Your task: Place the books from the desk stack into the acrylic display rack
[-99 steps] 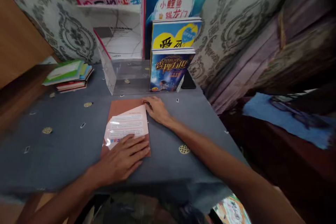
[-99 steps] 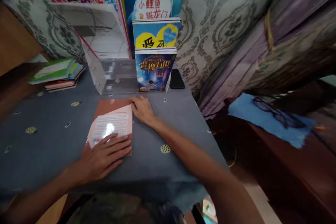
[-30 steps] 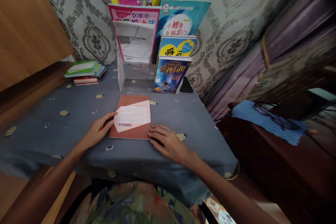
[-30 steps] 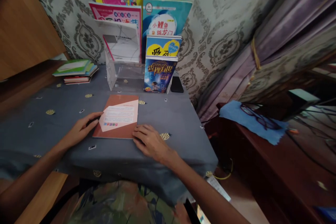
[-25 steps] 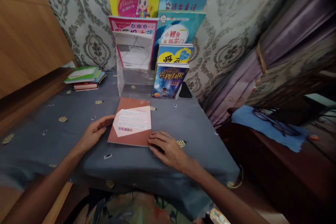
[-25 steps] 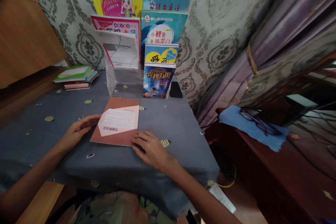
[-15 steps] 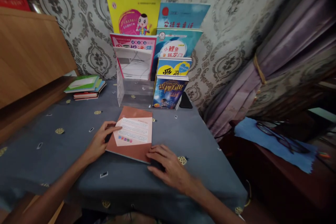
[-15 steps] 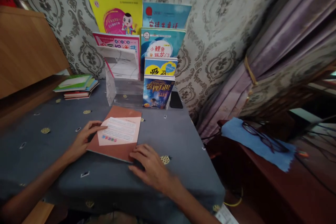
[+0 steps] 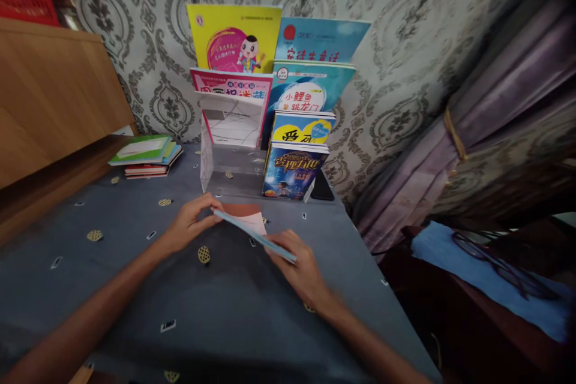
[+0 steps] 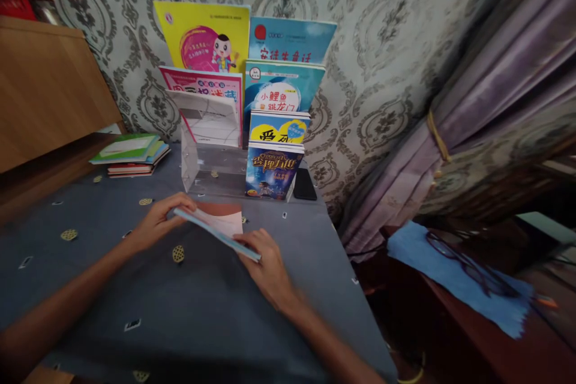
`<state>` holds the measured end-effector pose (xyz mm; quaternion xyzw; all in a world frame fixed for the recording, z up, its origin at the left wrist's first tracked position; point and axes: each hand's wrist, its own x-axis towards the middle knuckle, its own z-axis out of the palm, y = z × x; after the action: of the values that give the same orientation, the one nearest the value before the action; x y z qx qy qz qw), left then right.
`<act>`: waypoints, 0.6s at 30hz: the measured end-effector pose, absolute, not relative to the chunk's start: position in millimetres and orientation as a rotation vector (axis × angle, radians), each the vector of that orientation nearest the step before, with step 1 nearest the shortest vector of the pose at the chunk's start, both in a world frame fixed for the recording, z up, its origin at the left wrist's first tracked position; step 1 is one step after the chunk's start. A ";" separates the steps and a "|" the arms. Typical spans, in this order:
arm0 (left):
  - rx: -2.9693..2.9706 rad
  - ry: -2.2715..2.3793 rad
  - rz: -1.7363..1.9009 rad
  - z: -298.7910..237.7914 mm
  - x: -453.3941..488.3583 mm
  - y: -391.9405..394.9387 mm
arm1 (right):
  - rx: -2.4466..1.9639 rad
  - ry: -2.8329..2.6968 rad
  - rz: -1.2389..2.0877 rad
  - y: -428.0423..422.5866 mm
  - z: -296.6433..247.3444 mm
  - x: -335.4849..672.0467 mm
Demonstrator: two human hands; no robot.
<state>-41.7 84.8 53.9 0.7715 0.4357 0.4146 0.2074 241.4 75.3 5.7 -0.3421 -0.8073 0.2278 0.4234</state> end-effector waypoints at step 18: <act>2.086 1.519 1.171 111.8 -30.6 156.2 | -0.711 -1.115 1.572 104.2 36.7 186.9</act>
<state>-30.6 156.2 111.8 0.7275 0.5296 0.4083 0.1535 186.9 104.2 36.7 -0.2961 -0.4647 0.6550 0.5171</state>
